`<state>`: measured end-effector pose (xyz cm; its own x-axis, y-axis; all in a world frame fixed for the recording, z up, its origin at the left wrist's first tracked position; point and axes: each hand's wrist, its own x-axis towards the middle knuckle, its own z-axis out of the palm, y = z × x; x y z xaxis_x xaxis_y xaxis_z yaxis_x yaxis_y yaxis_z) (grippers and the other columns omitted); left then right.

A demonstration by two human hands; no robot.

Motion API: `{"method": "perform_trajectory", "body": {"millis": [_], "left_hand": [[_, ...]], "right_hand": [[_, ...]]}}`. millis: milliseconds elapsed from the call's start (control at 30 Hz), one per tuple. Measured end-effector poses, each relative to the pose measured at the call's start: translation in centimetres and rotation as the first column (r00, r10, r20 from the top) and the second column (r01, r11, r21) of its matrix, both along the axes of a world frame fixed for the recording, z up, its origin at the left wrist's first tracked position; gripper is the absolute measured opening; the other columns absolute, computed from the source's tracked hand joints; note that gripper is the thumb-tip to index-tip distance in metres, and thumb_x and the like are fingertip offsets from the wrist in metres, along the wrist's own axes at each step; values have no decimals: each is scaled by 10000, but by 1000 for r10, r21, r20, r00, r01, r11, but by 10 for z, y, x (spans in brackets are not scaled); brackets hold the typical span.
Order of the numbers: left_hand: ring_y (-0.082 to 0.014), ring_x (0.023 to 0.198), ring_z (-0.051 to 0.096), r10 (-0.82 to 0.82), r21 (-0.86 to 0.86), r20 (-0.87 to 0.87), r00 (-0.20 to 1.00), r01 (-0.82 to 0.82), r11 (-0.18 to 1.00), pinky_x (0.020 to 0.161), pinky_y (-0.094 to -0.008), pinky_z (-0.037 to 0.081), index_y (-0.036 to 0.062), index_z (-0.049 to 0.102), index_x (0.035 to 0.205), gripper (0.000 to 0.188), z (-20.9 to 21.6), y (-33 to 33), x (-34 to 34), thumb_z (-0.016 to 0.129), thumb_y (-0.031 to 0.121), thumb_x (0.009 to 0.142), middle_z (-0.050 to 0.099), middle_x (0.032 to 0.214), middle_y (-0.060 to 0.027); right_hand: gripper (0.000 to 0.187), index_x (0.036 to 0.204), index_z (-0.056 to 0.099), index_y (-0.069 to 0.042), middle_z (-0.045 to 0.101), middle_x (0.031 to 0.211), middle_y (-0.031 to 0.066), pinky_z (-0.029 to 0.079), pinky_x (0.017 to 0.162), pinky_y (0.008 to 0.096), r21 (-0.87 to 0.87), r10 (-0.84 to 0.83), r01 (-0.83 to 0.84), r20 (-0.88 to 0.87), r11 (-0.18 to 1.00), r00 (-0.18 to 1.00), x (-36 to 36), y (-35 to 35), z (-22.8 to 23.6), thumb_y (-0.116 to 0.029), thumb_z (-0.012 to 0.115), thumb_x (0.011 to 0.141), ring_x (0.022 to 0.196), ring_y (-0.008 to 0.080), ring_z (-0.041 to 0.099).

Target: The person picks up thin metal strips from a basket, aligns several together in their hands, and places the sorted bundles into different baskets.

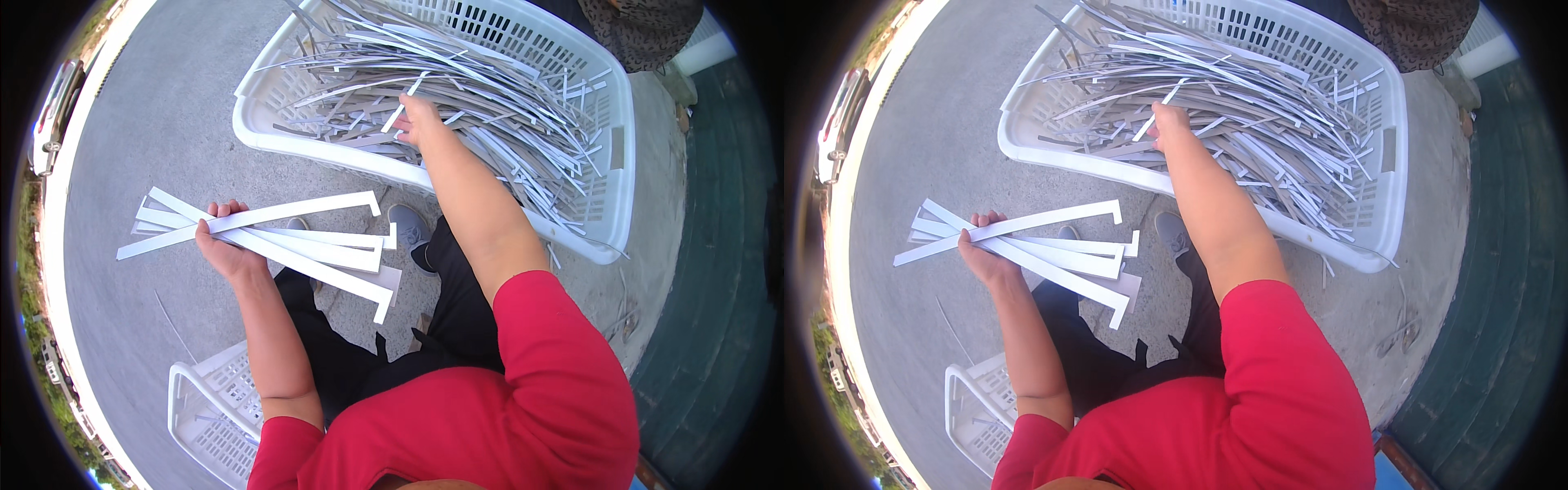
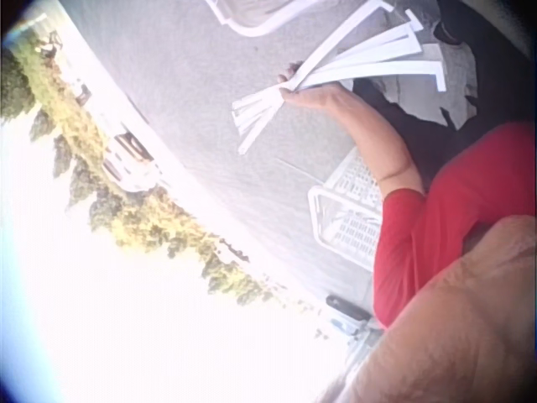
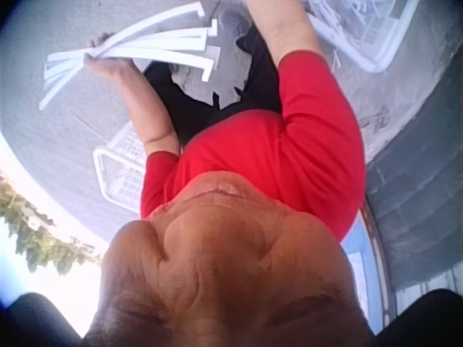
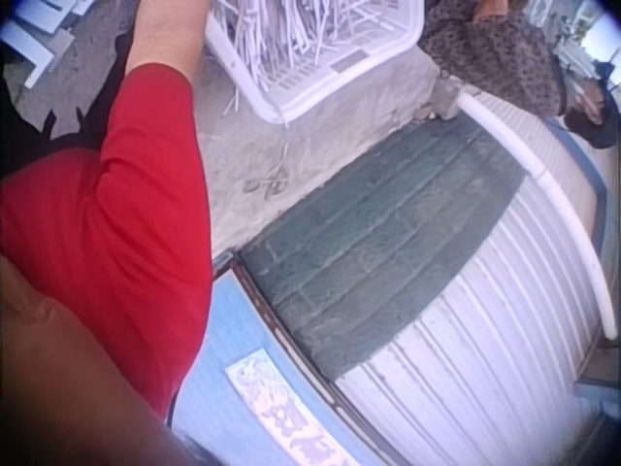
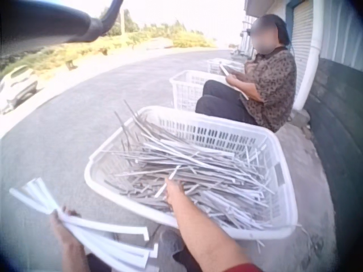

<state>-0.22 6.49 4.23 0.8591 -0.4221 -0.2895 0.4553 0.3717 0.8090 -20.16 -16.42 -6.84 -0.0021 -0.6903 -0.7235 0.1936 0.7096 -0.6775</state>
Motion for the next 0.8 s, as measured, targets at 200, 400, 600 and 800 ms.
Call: {"method": "perform_trajectory", "body": {"millis": [200, 400, 600, 800], "left_hand": [[-139, 629, 462, -234, -119, -109, 966, 221, 968, 569, -261, 434, 28, 472, 950, 220, -10, 10, 18, 490, 241, 901, 495, 746, -47], [-101, 542, 435, -329, -101, -263, 907, 313, 944, 458, -216, 386, 46, 490, 939, 181, -22, 5, 22, 588, 176, 859, 534, 759, -36], [-109, 591, 487, -477, -120, -215, 852, 462, 879, 485, -226, 442, 41, 490, 970, 322, -15, 3, 3, 554, 345, 887, 558, 820, -60], [-187, 711, 547, -457, -233, -215, 863, 409, 882, 556, -289, 488, 18, 467, 1057, 481, -20, 3, 8, 523, 459, 873, 574, 1019, -141]], "right_hand": [[210, 1020, 519, -13, 629, 891, 136, 489, 680, 375, -114, 26, -6, 174, 994, 984, 5, 1, 11, -159, 525, 870, 748, 226, 626], [179, 992, 531, 8, 618, 824, 115, 497, 629, 317, -348, 241, -91, 417, 933, 876, 15, 58, 106, -135, 519, 885, 696, 185, 604], [246, 1060, 529, 42, 607, 719, 91, 456, 554, 223, -479, 744, -574, 339, 664, 577, 13, 160, 160, -137, 516, 891, 559, 128, 568], [252, 1055, 562, 31, 605, 678, 66, 446, 528, 262, -406, 959, -913, -268, -25, 93, 20, 168, 160, -127, 496, 869, 552, 113, 560]]}}
